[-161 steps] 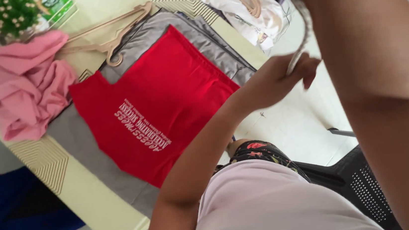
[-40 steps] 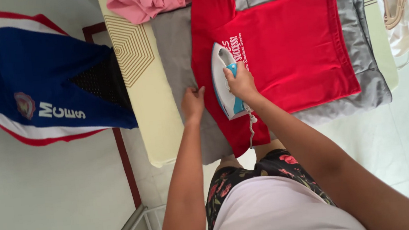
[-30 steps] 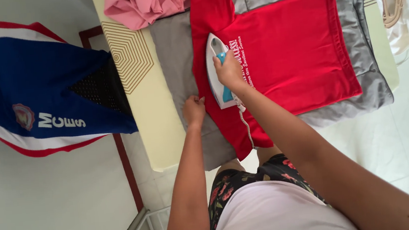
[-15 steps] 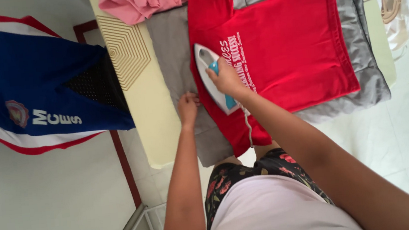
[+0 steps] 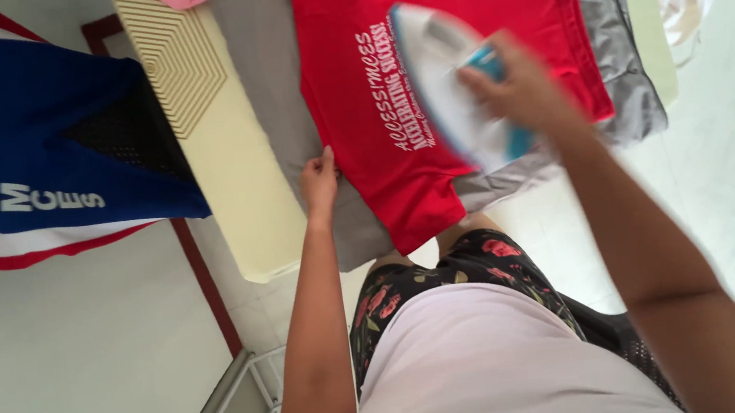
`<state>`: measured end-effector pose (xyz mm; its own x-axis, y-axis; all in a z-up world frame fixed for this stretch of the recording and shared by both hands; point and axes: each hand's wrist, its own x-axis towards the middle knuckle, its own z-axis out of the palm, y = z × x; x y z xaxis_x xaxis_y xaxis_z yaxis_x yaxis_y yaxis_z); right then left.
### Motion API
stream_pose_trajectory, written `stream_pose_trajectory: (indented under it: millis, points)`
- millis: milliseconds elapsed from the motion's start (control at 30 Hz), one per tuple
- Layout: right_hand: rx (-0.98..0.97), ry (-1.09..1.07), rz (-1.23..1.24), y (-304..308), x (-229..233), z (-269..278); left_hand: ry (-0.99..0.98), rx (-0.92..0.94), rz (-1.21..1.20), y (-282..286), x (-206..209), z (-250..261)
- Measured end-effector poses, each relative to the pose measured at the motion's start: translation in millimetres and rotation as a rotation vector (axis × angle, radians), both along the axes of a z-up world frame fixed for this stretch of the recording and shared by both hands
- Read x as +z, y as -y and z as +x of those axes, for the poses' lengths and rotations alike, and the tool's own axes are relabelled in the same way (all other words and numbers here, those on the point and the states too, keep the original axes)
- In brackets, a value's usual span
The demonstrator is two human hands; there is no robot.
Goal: Ironing a red t-shirt with a school logo and placing it on a hanger.
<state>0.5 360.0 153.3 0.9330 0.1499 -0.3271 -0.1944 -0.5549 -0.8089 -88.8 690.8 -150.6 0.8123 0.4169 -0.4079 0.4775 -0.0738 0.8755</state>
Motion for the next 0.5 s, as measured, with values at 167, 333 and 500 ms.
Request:
stream_pose_trajectory:
  millis: [167, 333, 500]
  points:
    - [0.119, 0.175, -0.258, 88.4, 34.4, 18.6, -0.222, -0.117, 0.193, 26.9, 15.4, -1.8]
    - [0.486, 0.318, -0.572, 138.4, -17.2, 35.2, -0.165, -0.051, 0.316, 43.5, -9.7, -16.5]
    - [0.510, 0.097, -0.639, 137.4, -42.4, 59.0, -0.032, 0.155, 0.501, 75.6, 4.9, -26.2]
